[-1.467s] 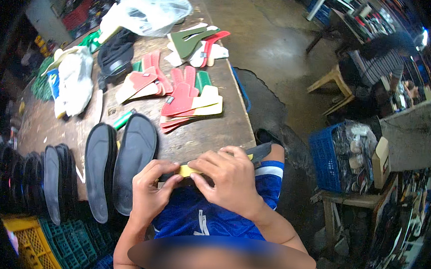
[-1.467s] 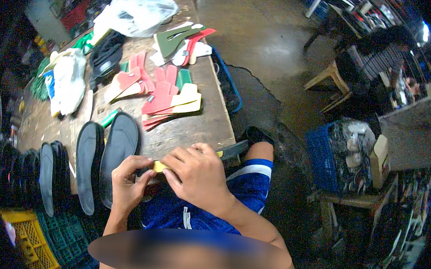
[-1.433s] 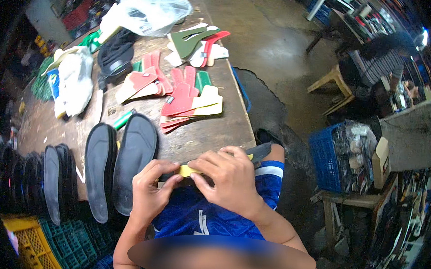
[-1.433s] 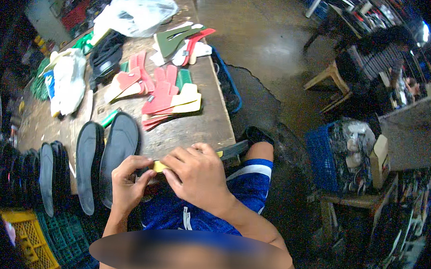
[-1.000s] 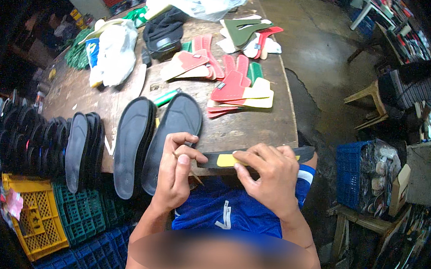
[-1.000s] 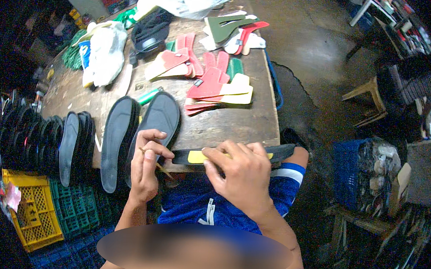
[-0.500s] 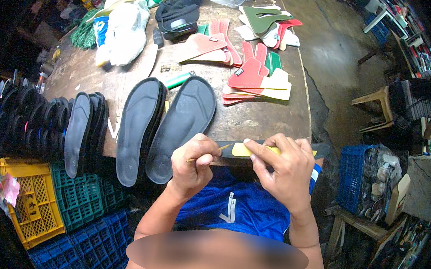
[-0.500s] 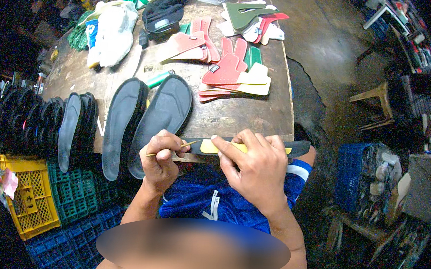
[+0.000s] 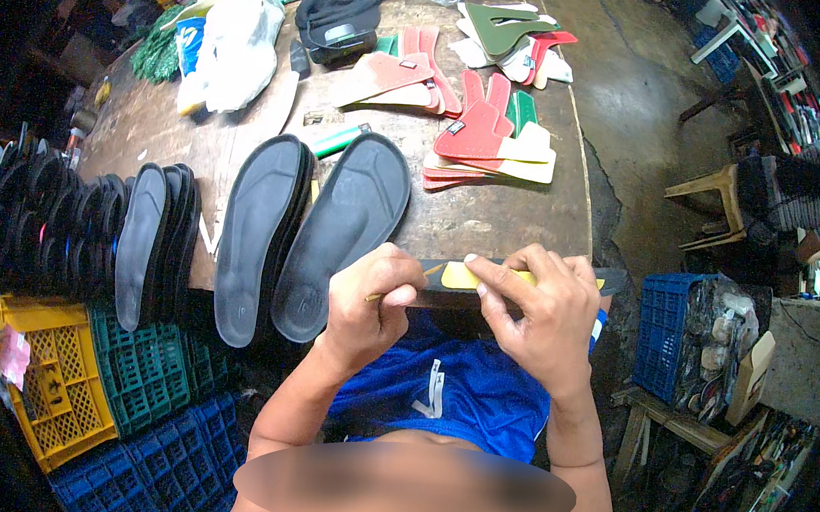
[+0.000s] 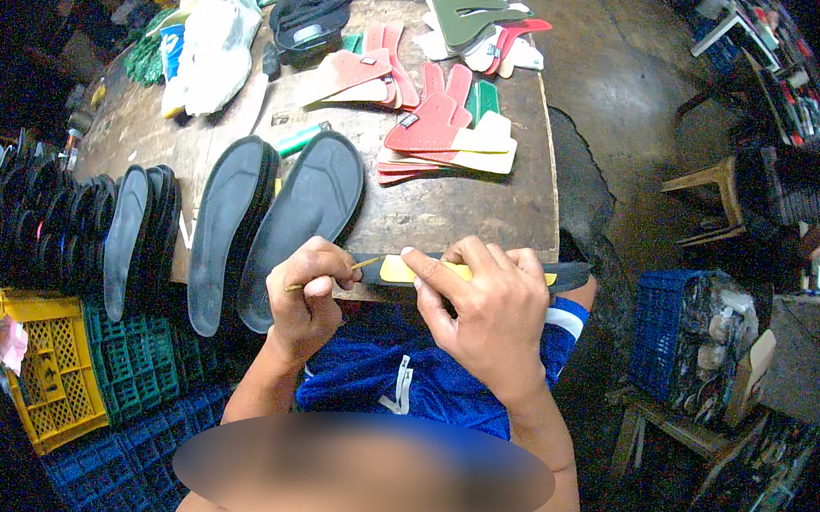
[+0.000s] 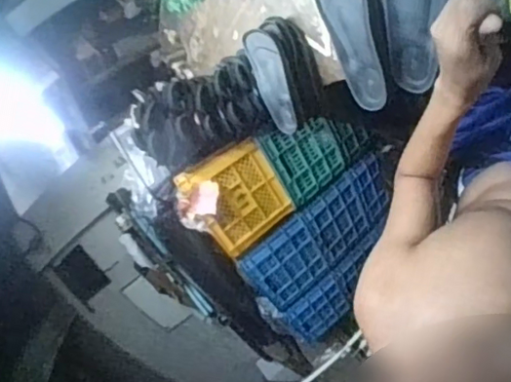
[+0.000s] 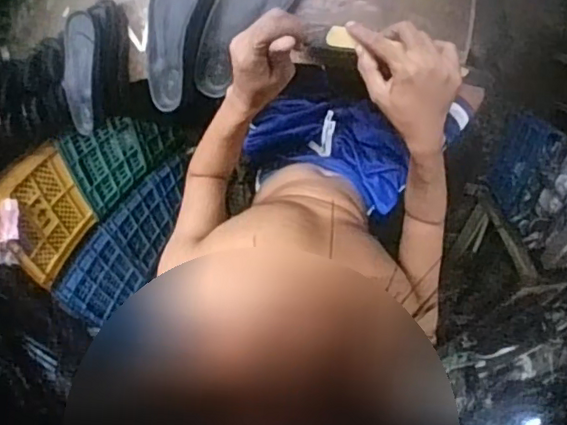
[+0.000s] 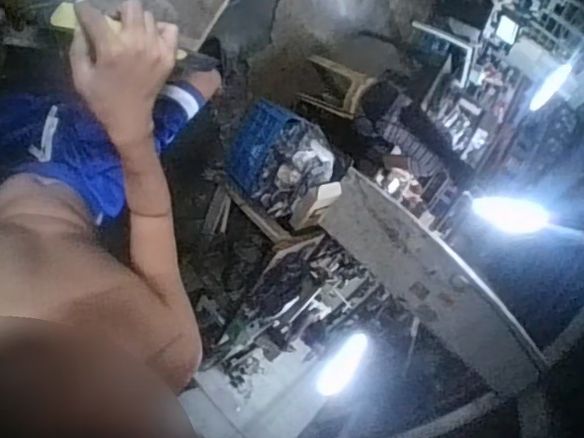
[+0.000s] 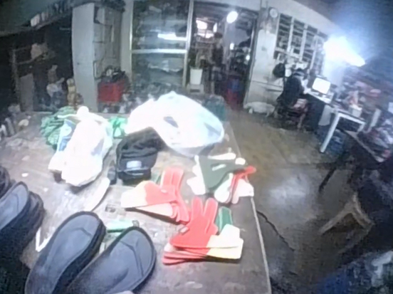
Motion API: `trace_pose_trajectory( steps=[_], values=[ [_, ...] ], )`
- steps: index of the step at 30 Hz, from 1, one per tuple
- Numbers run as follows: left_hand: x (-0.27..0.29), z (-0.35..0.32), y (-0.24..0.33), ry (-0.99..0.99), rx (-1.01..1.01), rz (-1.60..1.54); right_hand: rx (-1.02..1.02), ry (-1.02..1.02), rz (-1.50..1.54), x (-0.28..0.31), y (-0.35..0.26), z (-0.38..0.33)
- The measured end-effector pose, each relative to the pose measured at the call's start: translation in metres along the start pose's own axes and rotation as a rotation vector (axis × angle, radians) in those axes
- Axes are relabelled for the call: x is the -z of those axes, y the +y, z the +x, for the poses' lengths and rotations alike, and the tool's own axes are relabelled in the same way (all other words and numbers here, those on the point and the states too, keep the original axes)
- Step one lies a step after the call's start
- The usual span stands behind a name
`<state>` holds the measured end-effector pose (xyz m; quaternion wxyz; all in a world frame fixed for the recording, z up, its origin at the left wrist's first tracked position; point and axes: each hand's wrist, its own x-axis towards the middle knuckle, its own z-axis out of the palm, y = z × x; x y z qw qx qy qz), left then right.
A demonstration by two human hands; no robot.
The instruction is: The person aligns a white paper template on a black slipper sole and uses a pointed tool to trace its outline. They then place a yellow insole onto the sole and continue tracing and adjusting the fit. The process repeats with additional soles and insoles on a cluttered workbench.
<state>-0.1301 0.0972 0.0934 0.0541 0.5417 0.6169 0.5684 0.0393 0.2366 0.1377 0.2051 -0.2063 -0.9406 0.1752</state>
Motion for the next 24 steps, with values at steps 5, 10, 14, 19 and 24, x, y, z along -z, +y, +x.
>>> trace_pose_trajectory(
  steps=[5, 10, 14, 19, 24],
  values=[
    [-0.002, -0.001, 0.001, 0.002, 0.000, 0.050, -0.002, 0.005, 0.015, 0.000, -0.001, 0.000],
    [0.002, -0.007, 0.004, -0.033, -0.007, -0.013, -0.013, 0.002, 0.028, 0.001, -0.001, 0.000],
    [0.006, -0.004, 0.011, 0.070, 0.095, -0.129, 0.010, 0.000, -0.004, 0.002, -0.001, -0.001],
    [-0.012, 0.015, 0.016, -0.217, -0.030, 0.327, 0.024, -0.055, -0.011, 0.007, -0.001, -0.007],
    [-0.016, 0.025, 0.018, -0.288, 0.129, 0.243, -0.059, -0.013, -0.120, 0.028, 0.027, -0.028]
  ],
)
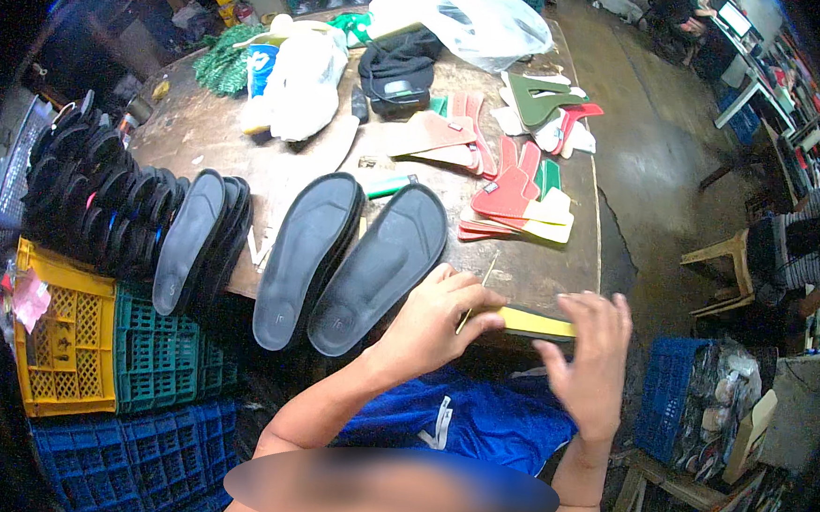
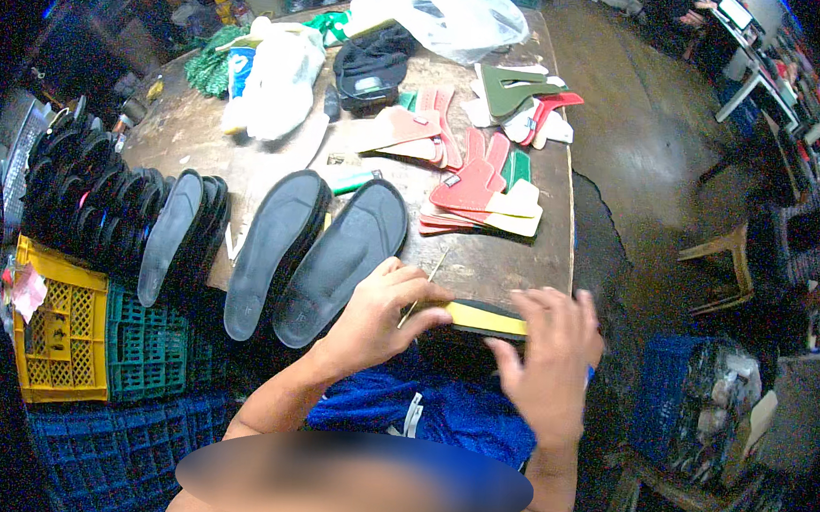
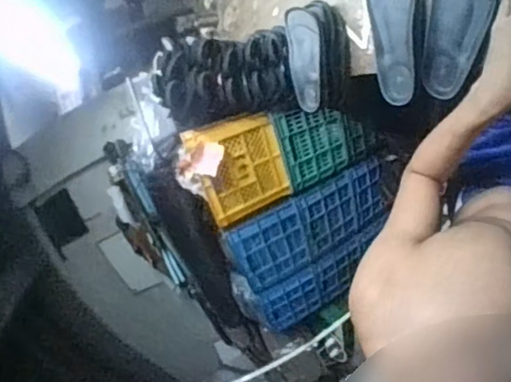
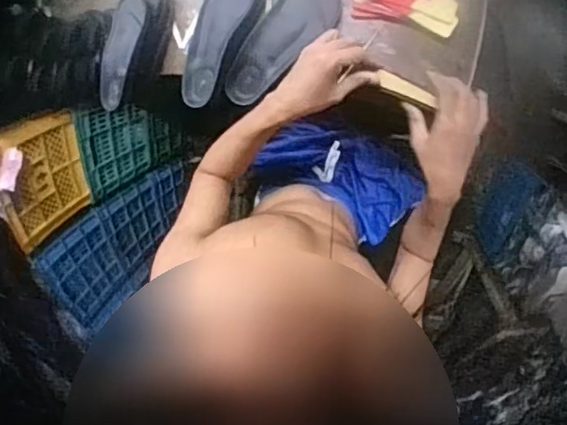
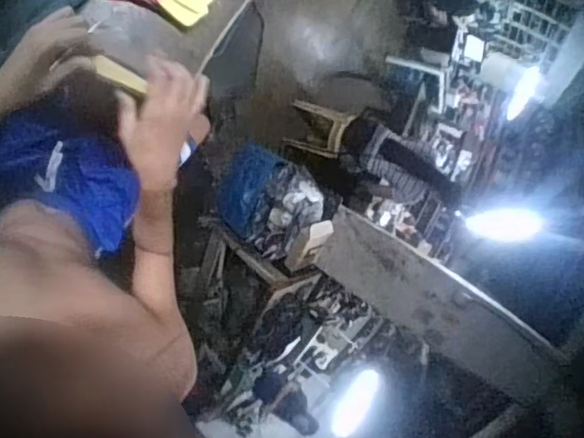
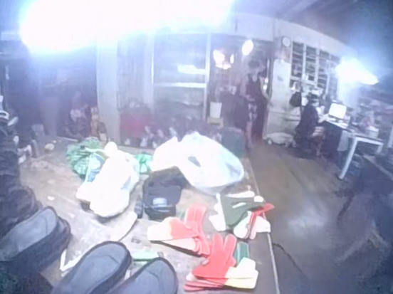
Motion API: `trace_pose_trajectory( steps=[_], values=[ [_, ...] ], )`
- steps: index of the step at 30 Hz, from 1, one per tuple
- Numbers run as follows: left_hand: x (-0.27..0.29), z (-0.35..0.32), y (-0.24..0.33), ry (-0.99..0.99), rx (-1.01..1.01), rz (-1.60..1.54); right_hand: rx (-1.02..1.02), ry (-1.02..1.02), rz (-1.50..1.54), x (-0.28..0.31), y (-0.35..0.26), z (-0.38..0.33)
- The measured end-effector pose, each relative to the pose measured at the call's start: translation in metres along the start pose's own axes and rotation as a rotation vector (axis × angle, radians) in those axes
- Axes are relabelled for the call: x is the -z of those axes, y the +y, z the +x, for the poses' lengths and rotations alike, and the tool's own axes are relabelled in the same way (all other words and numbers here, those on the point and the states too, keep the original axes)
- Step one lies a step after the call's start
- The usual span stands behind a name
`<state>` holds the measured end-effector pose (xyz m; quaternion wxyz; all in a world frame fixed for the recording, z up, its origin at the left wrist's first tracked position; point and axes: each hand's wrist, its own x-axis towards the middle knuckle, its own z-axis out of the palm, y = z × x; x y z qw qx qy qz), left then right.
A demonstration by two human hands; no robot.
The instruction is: The person aligns a white paper template on a black slipper sole and uses a pointed tool to trace its outline. They then place a yellow insole onto the sole and continue tracing and adjusting the fit. The process repeats with additional soles and insoles on a cluttered workbench.
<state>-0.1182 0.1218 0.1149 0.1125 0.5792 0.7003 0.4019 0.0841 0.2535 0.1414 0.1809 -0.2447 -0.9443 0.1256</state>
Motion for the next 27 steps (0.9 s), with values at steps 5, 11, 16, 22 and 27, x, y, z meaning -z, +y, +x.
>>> trace_pose_trajectory(
  steps=[5, 11, 16, 22, 27],
  values=[
    [-0.005, 0.003, -0.013, 0.172, 0.052, -0.163, -0.250, -0.065, 0.320, 0.001, 0.071, -0.030],
    [-0.007, 0.006, -0.032, 0.068, 0.271, 0.146, -0.119, 0.510, 0.628, 0.030, 0.119, -0.087],
    [0.016, 0.012, -0.028, 0.143, 0.108, 0.308, 0.014, 0.421, 0.410, 0.093, 0.109, -0.066],
    [0.111, 0.088, -0.142, 0.158, 0.440, 0.681, 0.403, -0.023, 0.216, 0.135, 0.040, 0.015],
    [0.138, 0.125, -0.254, 0.078, 0.580, 0.885, 0.213, 0.089, 0.404, 0.117, 0.033, 0.040]
  ],
)
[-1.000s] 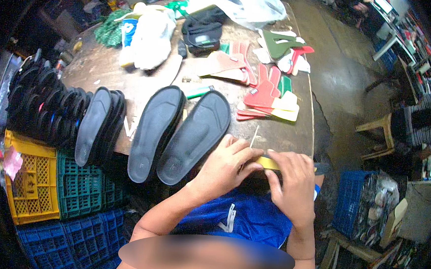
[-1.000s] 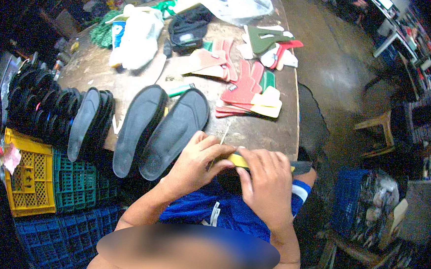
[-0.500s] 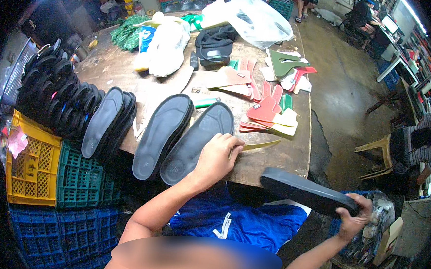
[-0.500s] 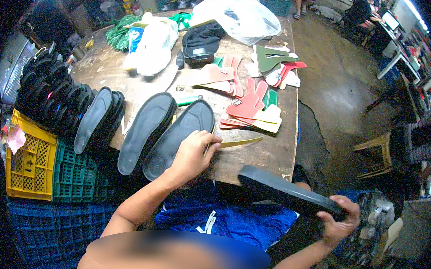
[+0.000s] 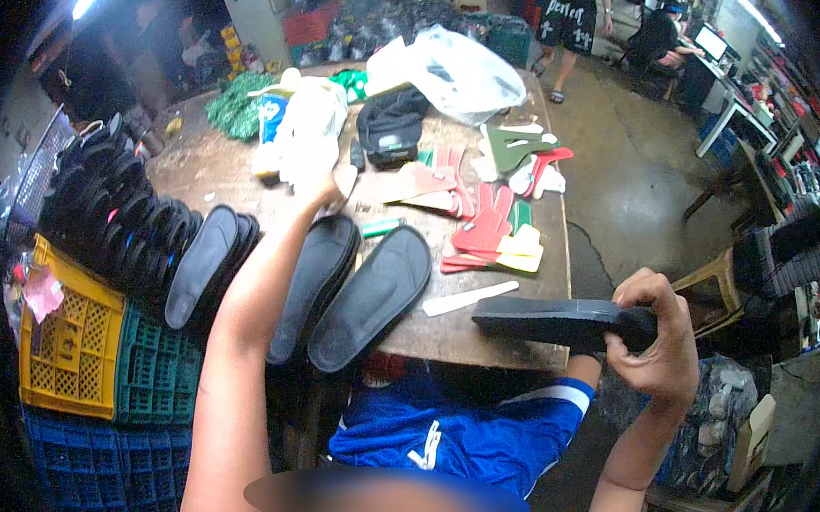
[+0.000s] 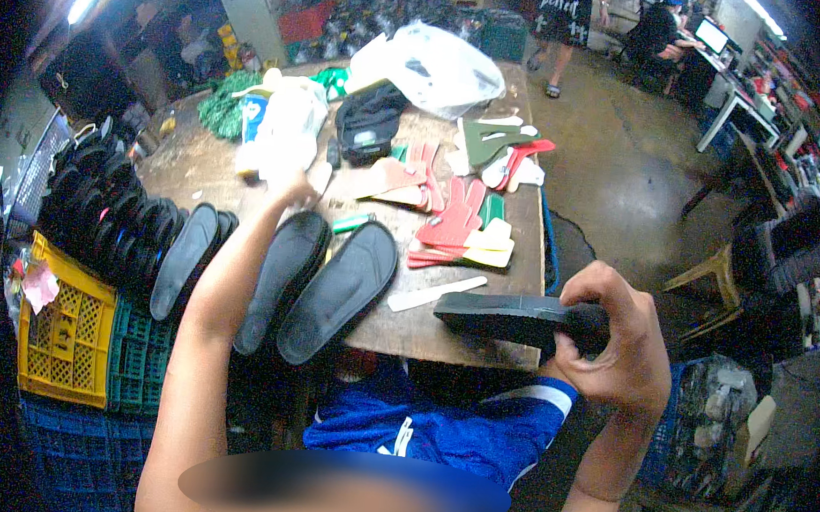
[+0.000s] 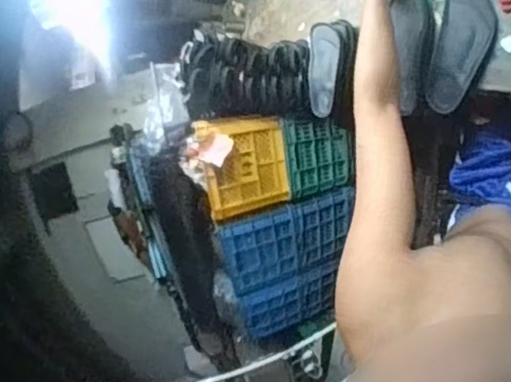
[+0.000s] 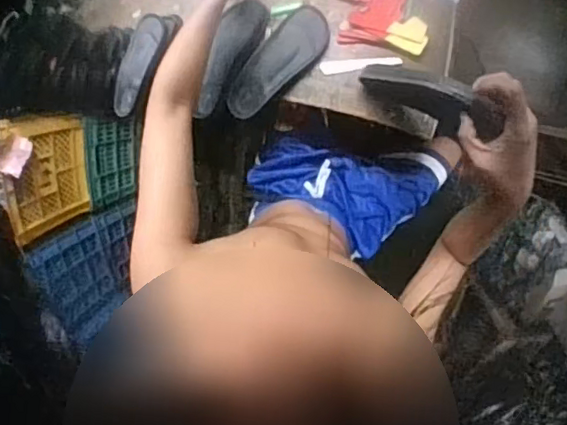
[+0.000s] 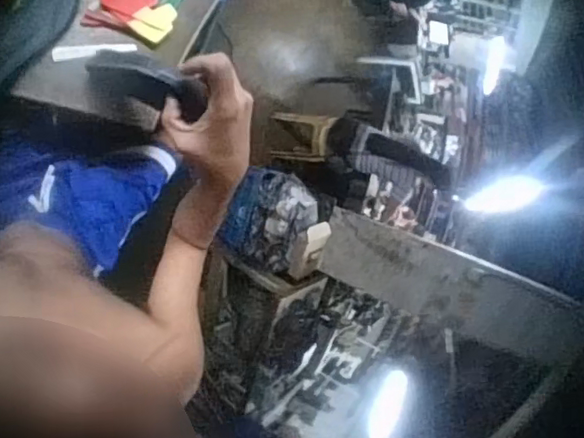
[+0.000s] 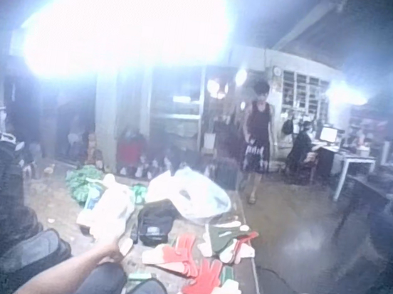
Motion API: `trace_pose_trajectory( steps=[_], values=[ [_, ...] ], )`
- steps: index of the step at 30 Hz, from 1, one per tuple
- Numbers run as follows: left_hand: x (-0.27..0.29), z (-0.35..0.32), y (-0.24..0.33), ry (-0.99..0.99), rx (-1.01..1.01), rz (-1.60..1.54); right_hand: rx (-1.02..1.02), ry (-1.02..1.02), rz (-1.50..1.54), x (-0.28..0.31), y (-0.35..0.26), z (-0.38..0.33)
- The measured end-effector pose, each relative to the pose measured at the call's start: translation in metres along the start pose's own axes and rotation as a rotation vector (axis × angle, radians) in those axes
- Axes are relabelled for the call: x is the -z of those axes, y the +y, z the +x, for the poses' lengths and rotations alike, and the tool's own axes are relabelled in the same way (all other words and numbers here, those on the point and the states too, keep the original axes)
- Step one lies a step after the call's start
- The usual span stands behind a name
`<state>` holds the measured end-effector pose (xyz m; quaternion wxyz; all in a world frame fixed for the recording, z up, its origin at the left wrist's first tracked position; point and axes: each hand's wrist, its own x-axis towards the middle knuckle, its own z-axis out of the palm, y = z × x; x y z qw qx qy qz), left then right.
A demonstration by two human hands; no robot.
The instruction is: The person aligns a white paper template on a black slipper sole and uses a pointed tool to trace its outline. They then place a yellow insole onto the sole and continue tracing and adjusting the fit. The process repeats with additional soles and insoles on a cluttered workbench.
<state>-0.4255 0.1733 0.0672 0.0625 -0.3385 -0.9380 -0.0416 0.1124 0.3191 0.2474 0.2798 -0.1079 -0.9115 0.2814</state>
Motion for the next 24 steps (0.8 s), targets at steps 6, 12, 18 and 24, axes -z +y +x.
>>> trace_pose_trajectory(
  steps=[6, 12, 18, 24],
  values=[
    [-0.014, 0.009, -0.017, -0.375, 0.173, -0.260, -0.042, 0.448, 0.324, -0.006, 0.029, -0.037],
    [-0.018, 0.015, -0.017, -0.351, 0.051, -0.183, 0.003, 0.429, -0.222, -0.014, 0.018, -0.036],
    [0.007, 0.000, -0.014, 0.036, -0.190, -0.363, -0.023, 0.050, 0.153, -0.108, 0.026, -0.008],
    [0.121, -0.053, 0.013, 0.229, -0.332, -1.066, 0.233, -0.290, -0.085, -0.155, 0.006, -0.008]
  ],
)
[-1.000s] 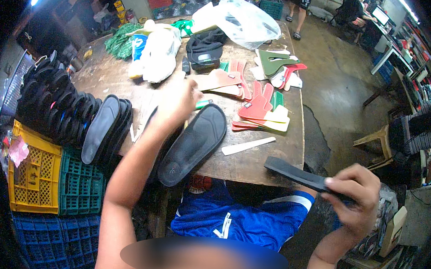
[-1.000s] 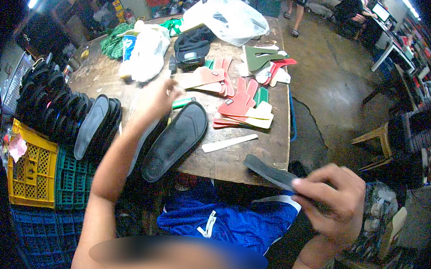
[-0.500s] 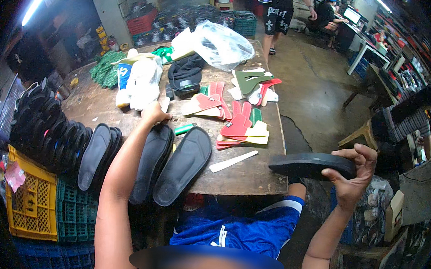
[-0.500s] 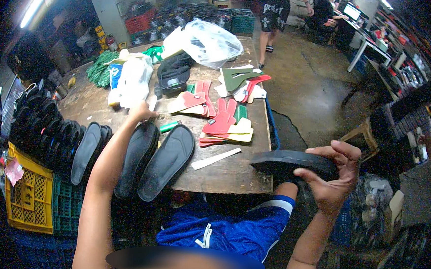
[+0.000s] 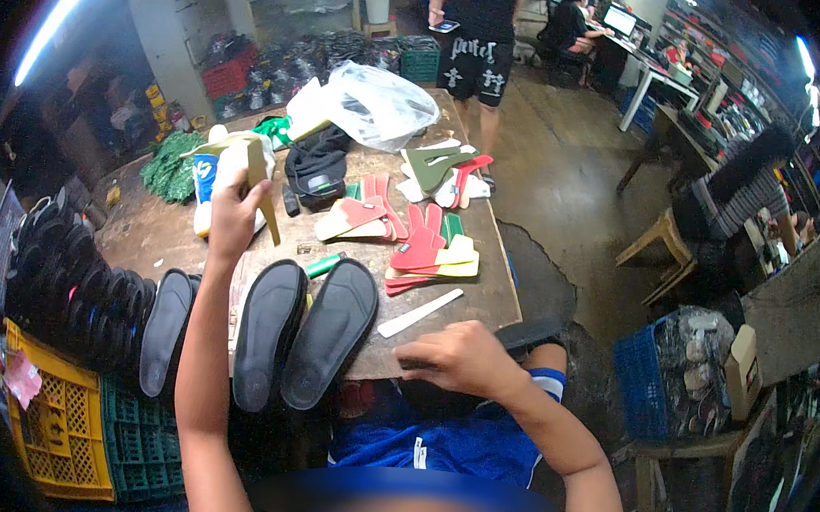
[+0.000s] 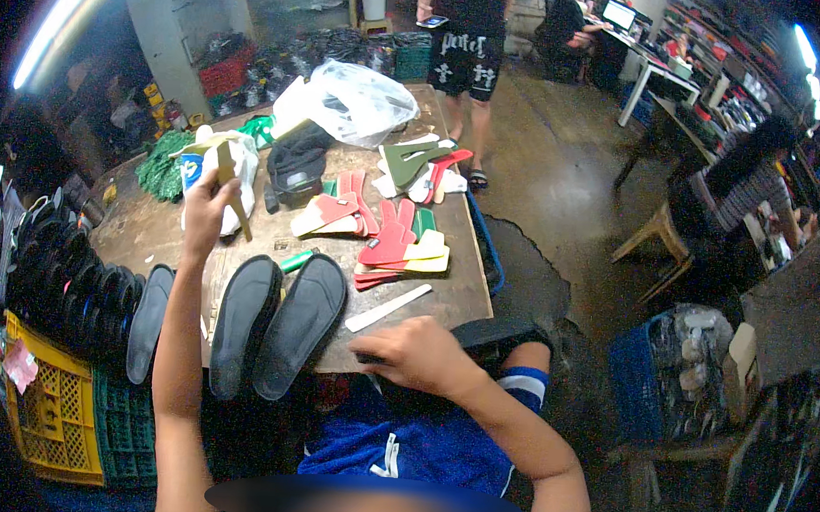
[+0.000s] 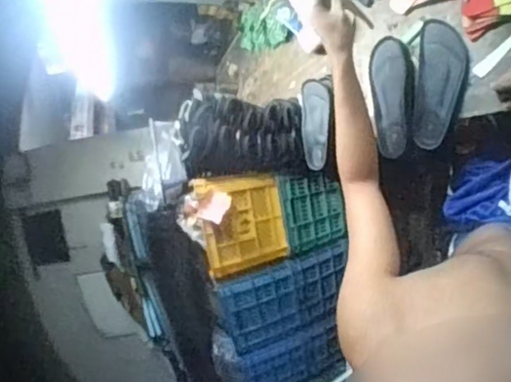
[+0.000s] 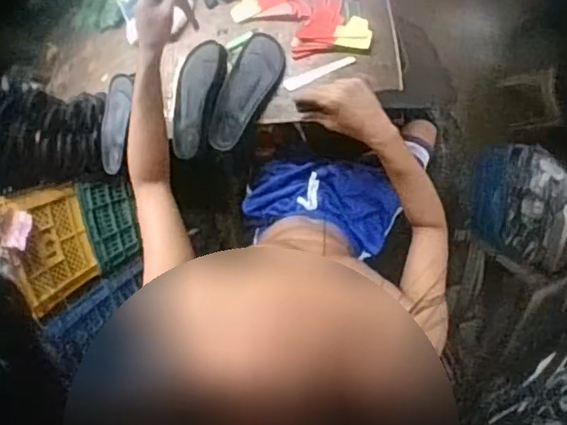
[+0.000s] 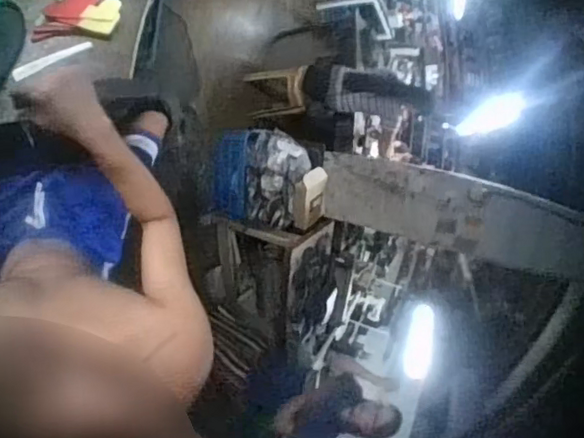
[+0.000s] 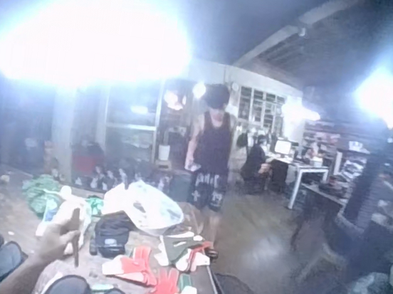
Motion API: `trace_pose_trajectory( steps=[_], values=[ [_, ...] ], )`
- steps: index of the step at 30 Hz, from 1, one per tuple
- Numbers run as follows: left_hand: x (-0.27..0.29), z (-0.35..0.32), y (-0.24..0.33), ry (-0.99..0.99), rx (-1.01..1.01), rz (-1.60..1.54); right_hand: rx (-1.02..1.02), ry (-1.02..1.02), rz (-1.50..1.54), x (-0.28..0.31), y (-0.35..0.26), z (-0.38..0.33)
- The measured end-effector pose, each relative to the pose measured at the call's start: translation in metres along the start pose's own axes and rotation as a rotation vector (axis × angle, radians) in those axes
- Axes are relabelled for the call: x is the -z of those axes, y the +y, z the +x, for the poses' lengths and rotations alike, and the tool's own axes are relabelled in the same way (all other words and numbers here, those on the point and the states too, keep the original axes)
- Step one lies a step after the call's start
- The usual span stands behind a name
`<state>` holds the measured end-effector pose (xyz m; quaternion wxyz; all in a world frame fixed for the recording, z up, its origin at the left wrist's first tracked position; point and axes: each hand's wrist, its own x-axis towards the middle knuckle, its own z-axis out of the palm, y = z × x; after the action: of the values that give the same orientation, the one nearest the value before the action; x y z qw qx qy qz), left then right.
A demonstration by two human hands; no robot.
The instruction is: The person aligns a white paper template on a black slipper sole and uses a pointed tool to trace its outline. They then place a yellow insole onto the sole and continue tracing and adjusting the fit. The process repeats with additional soles and insoles on a cluttered workbench.
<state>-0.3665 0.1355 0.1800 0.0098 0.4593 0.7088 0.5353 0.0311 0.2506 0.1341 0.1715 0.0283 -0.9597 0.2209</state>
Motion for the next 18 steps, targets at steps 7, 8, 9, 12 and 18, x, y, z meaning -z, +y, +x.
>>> trace_pose_trajectory(
  steps=[7, 8, 9, 12, 18],
  values=[
    [-0.048, -0.104, 0.120, -0.241, 0.041, -0.206, -0.312, 0.131, -0.195, 0.018, 0.019, -0.040],
    [-0.053, -0.111, 0.128, -0.324, 0.046, -0.162, -0.384, 0.158, -0.192, 0.027, 0.028, -0.056],
    [-0.064, -0.115, 0.133, -0.343, 0.095, -0.148, -0.438, 0.139, -0.217, 0.034, 0.036, -0.071],
    [-0.089, -0.114, 0.143, -0.539, -0.098, 0.029, -0.487, 0.177, -0.215, 0.040, 0.047, -0.103],
    [-0.174, -0.113, 0.159, -0.928, -0.284, 0.115, -0.572, 0.437, 0.028, 0.004, 0.042, -0.102]
  ],
)
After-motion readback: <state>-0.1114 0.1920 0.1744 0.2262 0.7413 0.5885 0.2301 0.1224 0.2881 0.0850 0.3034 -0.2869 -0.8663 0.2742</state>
